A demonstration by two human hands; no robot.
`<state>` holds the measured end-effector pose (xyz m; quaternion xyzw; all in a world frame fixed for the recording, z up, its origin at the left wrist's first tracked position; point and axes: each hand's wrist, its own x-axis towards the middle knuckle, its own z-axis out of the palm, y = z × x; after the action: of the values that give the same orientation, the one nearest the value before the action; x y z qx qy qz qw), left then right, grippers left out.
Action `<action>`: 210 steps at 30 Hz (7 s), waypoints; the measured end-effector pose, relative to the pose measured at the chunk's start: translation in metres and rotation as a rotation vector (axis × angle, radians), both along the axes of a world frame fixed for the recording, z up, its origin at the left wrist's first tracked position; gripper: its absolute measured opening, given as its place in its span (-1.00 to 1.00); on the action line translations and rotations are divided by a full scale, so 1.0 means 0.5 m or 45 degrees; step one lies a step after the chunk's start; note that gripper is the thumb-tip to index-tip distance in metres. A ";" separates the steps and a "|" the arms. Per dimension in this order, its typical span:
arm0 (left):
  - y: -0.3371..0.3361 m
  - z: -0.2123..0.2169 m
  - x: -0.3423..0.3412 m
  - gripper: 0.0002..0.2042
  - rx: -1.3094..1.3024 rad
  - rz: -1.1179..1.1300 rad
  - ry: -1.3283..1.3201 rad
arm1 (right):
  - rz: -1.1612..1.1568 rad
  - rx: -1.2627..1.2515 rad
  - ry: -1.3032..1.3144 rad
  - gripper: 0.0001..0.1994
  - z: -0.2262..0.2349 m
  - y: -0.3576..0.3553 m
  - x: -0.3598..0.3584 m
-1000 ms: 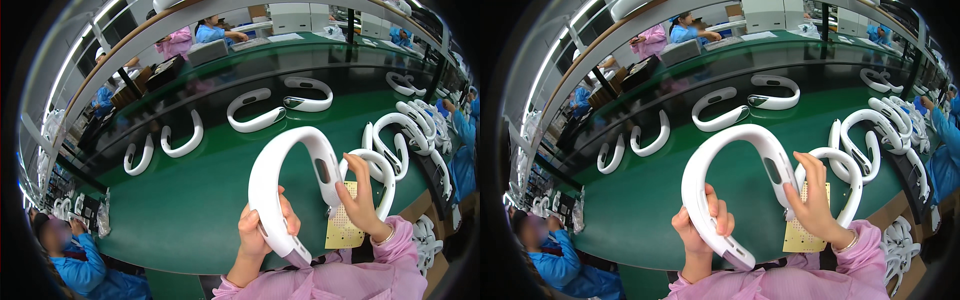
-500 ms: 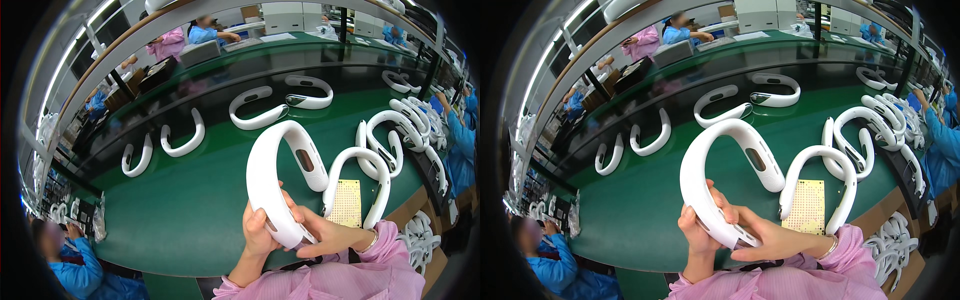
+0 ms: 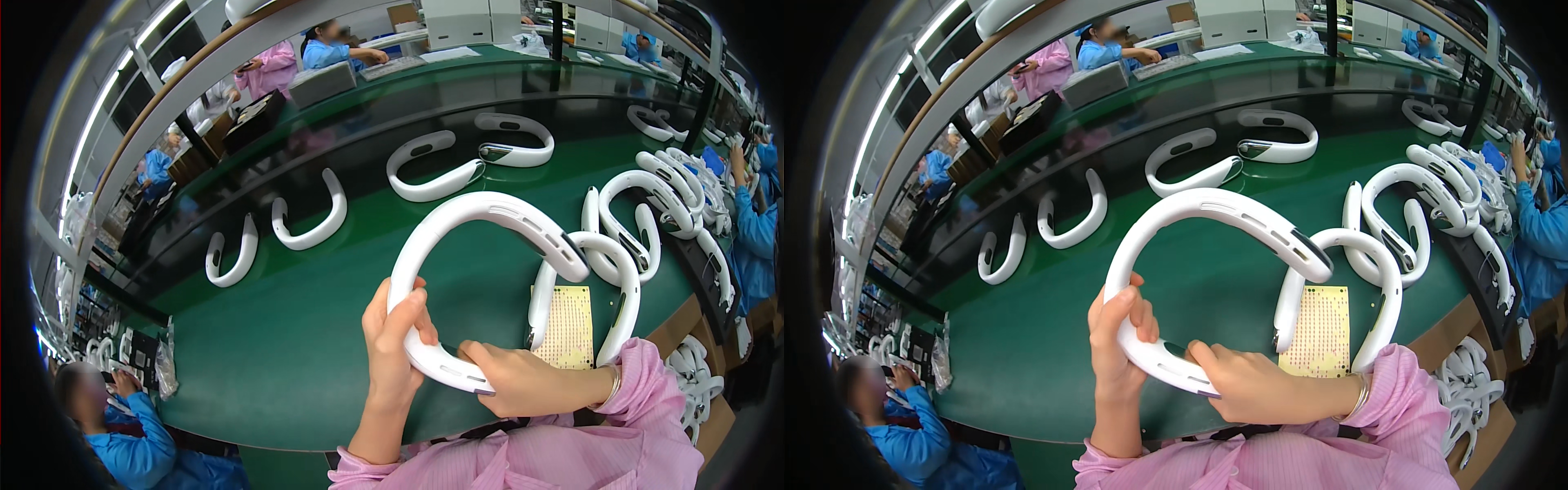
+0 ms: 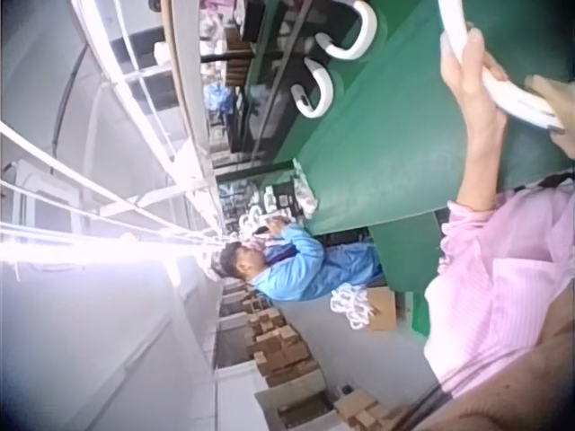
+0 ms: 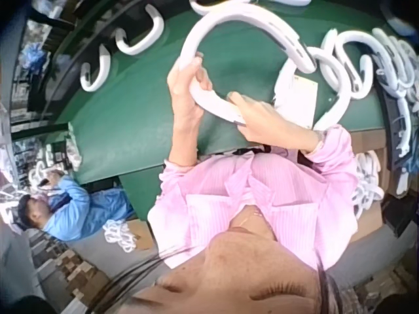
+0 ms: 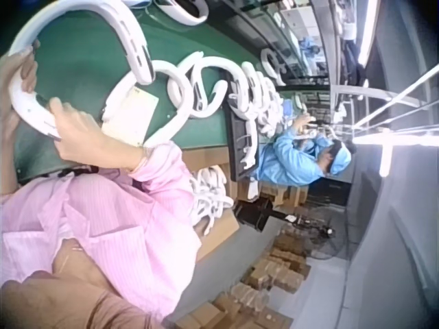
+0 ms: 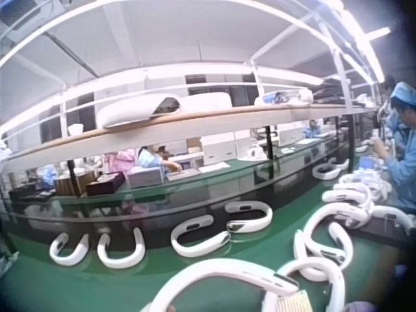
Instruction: Inspecting and assembling components of white U-shaped neck massagers on a factory production line.
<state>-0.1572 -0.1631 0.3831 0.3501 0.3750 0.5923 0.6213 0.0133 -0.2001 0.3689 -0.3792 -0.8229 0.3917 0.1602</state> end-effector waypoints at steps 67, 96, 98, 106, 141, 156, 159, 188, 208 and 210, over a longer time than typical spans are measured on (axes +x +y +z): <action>0.194 -0.157 0.061 -0.48 -0.198 -0.021 -0.187 | -1.069 -0.728 1.165 -0.56 -0.013 0.357 0.166; 0.211 -0.295 0.097 -0.88 0.256 -0.325 1.044 | -1.251 0.719 -0.598 -0.64 -0.245 0.783 0.669; 0.210 -0.295 0.094 -0.87 0.235 -0.344 1.003 | -1.148 0.826 -0.336 -0.65 -0.160 0.746 0.626; 0.184 -0.151 0.100 -0.40 0.923 0.055 1.355 | -0.533 -0.080 1.111 -0.70 0.146 0.407 0.351; -0.024 -0.123 -0.311 -0.65 0.596 0.249 2.016 | 0.083 0.749 -0.392 -0.75 -0.062 0.359 -0.043; 0.363 -0.102 -0.293 -0.71 0.742 0.062 1.867 | 0.270 0.655 -0.009 -0.45 0.021 0.182 0.016; 0.220 0.058 -0.247 -0.69 0.642 -0.071 1.294 | -0.159 0.896 0.109 -0.20 0.062 0.214 0.052; -0.283 -0.055 -0.121 -0.42 0.451 -0.284 -1.068 | -0.489 -1.392 1.125 -0.56 -0.055 -0.148 0.011; -0.089 0.010 -0.110 -0.50 0.034 -0.344 -0.555 | -0.729 -0.994 1.089 -0.52 -0.047 0.010 -0.006; -0.079 0.014 -0.108 -0.51 0.022 -0.357 -0.590 | -0.772 -0.975 1.094 -0.53 -0.046 0.007 -0.007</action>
<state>-0.2112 -0.2025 0.3901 0.2592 0.1657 0.5681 0.7633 0.0097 -0.1967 0.3460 -0.4345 -0.3443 0.7114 0.4319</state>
